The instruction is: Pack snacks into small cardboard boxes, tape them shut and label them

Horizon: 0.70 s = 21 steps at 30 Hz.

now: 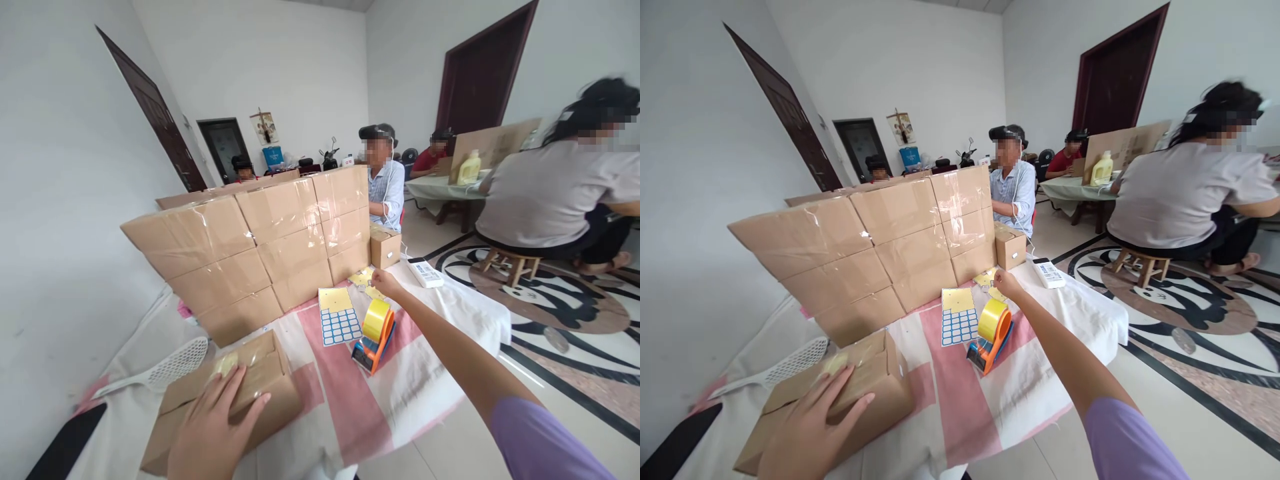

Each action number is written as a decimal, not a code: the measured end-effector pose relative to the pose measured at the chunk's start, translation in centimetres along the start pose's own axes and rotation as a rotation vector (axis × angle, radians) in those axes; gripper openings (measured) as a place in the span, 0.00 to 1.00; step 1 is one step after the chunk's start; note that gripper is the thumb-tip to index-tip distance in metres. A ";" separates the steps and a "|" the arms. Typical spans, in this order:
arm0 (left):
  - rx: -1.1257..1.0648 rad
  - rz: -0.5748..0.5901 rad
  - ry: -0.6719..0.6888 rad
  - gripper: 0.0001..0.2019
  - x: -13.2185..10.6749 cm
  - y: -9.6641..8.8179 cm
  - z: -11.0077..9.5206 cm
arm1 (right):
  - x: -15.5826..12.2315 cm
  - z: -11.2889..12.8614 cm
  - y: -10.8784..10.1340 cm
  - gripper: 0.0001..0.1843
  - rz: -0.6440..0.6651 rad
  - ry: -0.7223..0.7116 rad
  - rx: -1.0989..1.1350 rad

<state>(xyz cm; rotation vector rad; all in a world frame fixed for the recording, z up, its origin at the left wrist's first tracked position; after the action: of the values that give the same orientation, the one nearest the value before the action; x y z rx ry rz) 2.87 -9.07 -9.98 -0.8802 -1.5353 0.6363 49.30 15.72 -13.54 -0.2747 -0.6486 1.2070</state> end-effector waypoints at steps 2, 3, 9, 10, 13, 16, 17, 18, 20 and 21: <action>0.023 -0.003 -0.004 0.31 0.0 0.0 0.0 | -0.3 1.8 -1.4 0.10 -0.085 -0.012 0.122; 0.030 -0.002 -0.006 0.32 0.1 -0.1 0.0 | -0.5 2.9 -2.1 0.12 -0.129 -0.028 0.185; 0.004 0.007 -0.080 0.29 0.4 -1.7 0.8 | -5.7 11.2 -3.7 0.21 -0.212 -0.156 0.506; -0.005 0.006 -0.087 0.29 0.4 -2.0 1.1 | -7.3 12.4 -2.9 0.21 -0.172 -0.168 0.571; -0.069 0.005 -0.075 0.27 -0.1 -2.9 2.1 | -13.2 15.4 0.9 0.17 0.046 -0.138 0.778; -0.136 0.006 -0.057 0.26 -0.9 -3.3 2.5 | -18.8 17.1 6.2 0.12 0.219 0.003 0.908; -0.144 0.006 -0.055 0.26 -1.1 -3.4 2.5 | -20.4 17.3 7.9 0.12 0.223 0.074 0.935; -0.147 0.004 -0.055 0.26 -1.2 -3.4 2.4 | -21.6 17.5 9.5 0.12 0.199 0.161 0.947; -0.144 -0.009 -0.060 0.26 -1.2 -3.5 2.2 | -23.6 17.5 12.1 0.12 0.131 0.368 0.977; -0.142 -0.016 -0.065 0.26 -1.2 -3.6 2.1 | -24.3 17.5 13.1 0.12 0.108 0.478 1.006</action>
<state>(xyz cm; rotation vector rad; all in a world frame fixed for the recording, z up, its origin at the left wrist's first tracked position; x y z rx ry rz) 0.20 -11.87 -8.11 -0.9614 -1.6604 0.5543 23.68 -4.57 -14.29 0.2552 0.4199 1.3643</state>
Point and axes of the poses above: each hand's wrist, its own x-axis towards the middle knuckle, its own y-axis out of the palm, z = x × y, the point moved 2 cm from there along x, towards the middle knuckle, and after that the axes turned 7 degrees about -z, right-handed, at the moved point
